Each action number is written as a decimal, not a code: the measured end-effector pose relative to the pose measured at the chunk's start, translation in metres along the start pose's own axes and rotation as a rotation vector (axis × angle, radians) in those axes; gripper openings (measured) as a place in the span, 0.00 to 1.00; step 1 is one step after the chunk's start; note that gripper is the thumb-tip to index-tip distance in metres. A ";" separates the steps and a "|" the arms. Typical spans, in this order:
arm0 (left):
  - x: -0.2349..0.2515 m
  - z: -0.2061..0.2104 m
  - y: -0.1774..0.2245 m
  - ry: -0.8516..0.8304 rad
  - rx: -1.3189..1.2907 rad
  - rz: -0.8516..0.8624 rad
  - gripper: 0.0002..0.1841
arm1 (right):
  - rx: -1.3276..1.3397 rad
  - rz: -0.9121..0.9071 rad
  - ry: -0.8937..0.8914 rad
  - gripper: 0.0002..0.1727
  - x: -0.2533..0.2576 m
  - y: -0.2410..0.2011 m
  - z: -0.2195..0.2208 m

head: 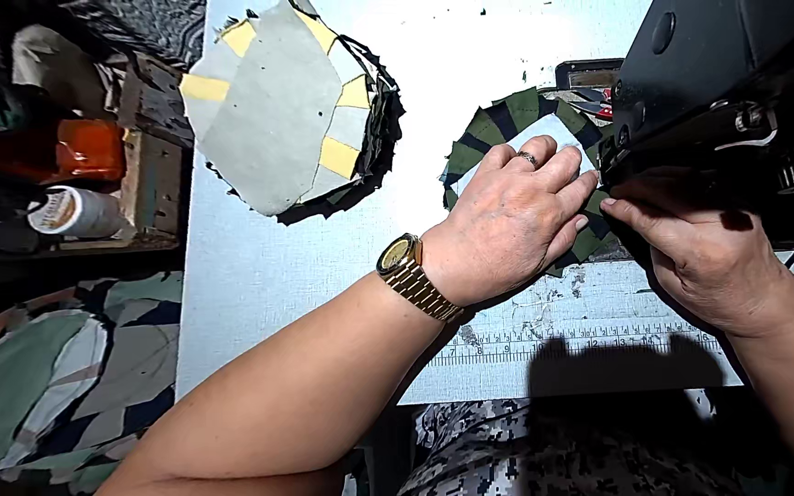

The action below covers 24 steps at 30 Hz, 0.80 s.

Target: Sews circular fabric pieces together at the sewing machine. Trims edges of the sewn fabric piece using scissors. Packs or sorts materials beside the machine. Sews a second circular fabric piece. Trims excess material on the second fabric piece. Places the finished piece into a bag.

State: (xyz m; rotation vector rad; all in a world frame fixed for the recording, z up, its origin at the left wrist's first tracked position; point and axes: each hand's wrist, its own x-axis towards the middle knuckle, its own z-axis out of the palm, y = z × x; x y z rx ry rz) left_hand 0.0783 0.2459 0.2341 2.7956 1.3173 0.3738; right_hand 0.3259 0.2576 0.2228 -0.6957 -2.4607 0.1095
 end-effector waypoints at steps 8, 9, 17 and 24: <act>-0.003 -0.005 -0.012 0.062 -0.080 0.088 0.27 | -0.005 0.018 -0.040 0.17 -0.002 0.000 0.000; -0.003 -0.005 -0.015 0.063 -0.096 0.113 0.26 | -0.004 0.015 -0.040 0.17 -0.002 0.000 0.000; -0.001 -0.003 -0.017 -0.008 -0.100 0.048 0.26 | -0.034 0.051 -0.045 0.17 0.001 0.001 -0.002; 0.000 -0.001 -0.010 0.009 -0.078 -0.013 0.26 | 0.039 -0.030 -0.029 0.18 -0.001 -0.001 0.000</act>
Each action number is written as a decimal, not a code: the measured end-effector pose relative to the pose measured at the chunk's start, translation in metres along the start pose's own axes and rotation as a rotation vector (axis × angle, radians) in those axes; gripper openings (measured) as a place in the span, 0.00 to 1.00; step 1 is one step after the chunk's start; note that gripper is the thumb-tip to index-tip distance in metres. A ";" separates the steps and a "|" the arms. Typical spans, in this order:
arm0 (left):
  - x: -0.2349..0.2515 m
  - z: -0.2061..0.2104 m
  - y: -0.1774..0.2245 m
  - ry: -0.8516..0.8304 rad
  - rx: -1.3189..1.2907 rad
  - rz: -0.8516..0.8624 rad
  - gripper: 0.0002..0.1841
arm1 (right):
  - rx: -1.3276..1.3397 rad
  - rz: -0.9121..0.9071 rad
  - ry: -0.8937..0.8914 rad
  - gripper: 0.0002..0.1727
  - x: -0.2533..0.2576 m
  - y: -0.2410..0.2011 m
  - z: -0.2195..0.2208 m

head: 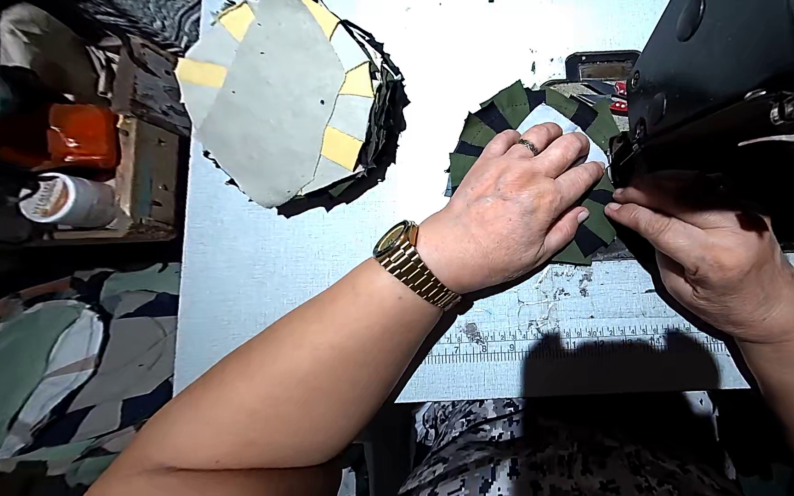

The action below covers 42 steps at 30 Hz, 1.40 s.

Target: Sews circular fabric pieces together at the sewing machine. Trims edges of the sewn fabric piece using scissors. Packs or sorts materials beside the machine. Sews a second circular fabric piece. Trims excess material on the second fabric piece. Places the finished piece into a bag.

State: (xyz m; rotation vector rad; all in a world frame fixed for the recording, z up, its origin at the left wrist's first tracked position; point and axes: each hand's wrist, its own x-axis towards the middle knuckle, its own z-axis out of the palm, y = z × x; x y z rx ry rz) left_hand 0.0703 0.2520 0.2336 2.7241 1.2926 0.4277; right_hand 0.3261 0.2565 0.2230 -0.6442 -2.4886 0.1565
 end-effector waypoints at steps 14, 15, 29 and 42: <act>0.000 -0.006 -0.002 0.010 -0.088 0.136 0.20 | -0.010 0.038 -0.024 0.17 -0.002 0.003 -0.002; 0.000 -0.005 -0.001 0.012 -0.075 0.132 0.21 | -0.014 0.032 -0.007 0.17 -0.001 0.002 -0.002; -0.001 -0.003 0.002 0.044 -0.063 0.086 0.23 | -0.003 -0.039 -0.015 0.17 -0.002 0.000 0.002; -0.002 -0.006 0.000 0.009 -0.098 0.163 0.21 | -0.018 0.011 -0.019 0.17 -0.001 0.003 0.001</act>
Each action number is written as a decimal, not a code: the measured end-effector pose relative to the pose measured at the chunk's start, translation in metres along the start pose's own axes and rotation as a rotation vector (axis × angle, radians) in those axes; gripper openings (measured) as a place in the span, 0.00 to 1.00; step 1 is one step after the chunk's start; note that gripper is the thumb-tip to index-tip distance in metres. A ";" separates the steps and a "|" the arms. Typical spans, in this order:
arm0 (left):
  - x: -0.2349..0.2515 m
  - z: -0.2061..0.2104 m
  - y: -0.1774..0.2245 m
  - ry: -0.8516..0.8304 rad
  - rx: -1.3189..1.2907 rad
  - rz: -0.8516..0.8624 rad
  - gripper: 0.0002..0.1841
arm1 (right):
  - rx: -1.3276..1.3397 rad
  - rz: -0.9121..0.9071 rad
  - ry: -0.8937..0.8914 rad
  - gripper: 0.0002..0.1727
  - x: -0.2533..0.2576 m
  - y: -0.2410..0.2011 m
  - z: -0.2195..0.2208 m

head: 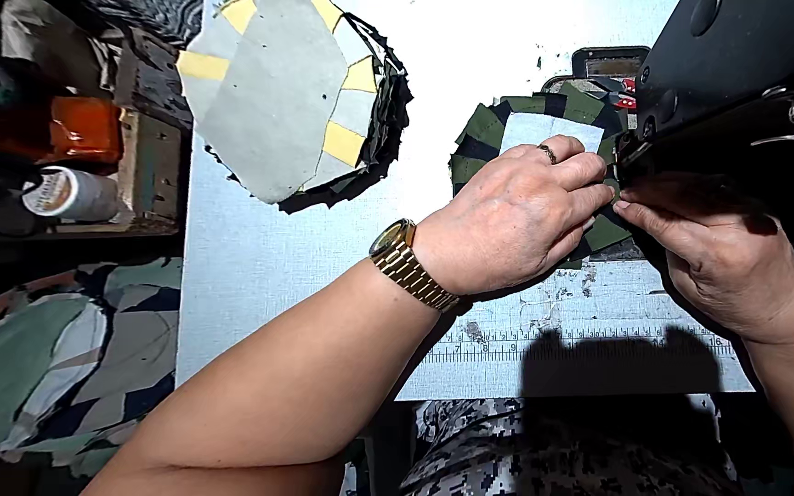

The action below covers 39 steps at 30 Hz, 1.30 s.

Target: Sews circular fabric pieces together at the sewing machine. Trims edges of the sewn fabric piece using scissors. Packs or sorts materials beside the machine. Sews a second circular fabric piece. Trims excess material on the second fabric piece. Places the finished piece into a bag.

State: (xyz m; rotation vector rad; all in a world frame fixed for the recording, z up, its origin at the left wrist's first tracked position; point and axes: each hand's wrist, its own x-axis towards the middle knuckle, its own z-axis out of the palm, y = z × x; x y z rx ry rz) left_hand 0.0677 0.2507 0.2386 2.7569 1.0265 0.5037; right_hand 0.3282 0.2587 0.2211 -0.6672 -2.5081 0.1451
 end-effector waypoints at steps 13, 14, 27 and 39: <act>-0.006 -0.006 -0.018 0.036 -0.097 0.087 0.18 | 0.014 -0.044 0.056 0.16 0.000 -0.001 -0.001; -0.006 -0.006 -0.019 0.023 -0.116 0.088 0.18 | 0.022 -0.047 0.033 0.17 -0.001 -0.001 0.000; -0.001 -0.002 -0.009 0.012 -0.023 -0.032 0.20 | -0.051 0.009 0.005 0.17 0.000 0.000 0.000; -0.003 -0.006 -0.012 0.089 -0.072 0.036 0.18 | -0.011 -0.004 -0.018 0.18 0.001 -0.001 0.001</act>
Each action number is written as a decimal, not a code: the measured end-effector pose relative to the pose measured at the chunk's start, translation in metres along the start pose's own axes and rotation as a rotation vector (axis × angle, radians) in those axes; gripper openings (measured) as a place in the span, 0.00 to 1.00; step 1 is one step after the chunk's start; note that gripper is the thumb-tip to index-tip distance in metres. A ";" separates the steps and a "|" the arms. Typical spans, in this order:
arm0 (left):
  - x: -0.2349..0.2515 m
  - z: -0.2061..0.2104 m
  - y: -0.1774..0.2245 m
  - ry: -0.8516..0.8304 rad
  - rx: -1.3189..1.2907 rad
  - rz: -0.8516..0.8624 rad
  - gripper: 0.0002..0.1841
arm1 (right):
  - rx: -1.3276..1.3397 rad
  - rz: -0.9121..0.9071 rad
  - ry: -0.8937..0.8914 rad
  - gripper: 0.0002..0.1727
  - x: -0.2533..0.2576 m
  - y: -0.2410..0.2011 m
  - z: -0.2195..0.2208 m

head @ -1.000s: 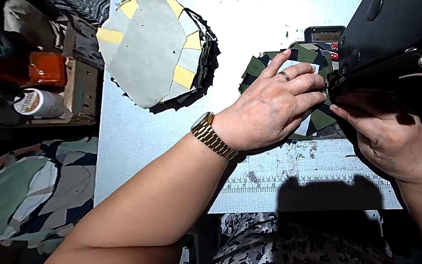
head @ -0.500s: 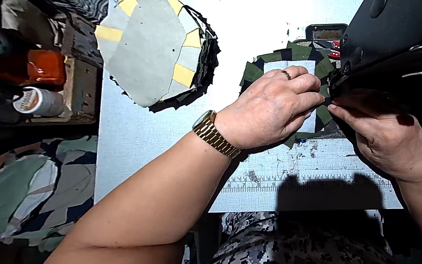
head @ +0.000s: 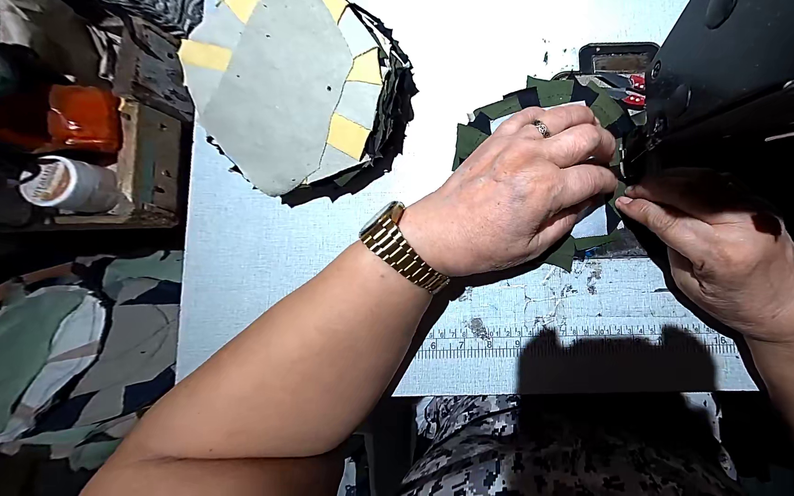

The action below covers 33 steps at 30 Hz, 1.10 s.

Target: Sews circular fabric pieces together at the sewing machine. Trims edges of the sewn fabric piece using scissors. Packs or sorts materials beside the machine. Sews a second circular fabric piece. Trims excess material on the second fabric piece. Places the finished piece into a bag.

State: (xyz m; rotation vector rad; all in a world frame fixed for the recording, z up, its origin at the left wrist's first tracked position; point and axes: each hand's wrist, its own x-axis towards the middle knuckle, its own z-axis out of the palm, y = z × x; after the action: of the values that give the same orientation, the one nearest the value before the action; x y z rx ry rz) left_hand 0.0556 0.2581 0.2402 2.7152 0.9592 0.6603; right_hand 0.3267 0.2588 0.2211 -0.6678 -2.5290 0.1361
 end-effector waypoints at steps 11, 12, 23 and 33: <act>0.001 0.000 -0.005 -0.079 -0.015 -0.022 0.19 | 0.051 -0.072 0.051 0.18 0.000 -0.004 0.000; 0.001 0.000 -0.004 -0.081 -0.006 -0.032 0.19 | 0.064 -0.079 0.024 0.18 0.000 -0.005 0.001; 0.004 0.006 0.007 -0.060 0.067 -0.120 0.20 | 0.020 -0.001 0.027 0.19 -0.001 -0.001 0.001; 0.006 0.010 0.009 -0.050 0.182 -0.152 0.22 | -0.027 0.055 0.021 0.16 0.003 -0.001 -0.001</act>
State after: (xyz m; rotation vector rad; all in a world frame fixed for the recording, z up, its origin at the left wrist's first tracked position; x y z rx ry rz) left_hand 0.0692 0.2543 0.2366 2.7599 1.2550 0.4966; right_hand 0.3247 0.2589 0.2236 -0.7465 -2.4970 0.1135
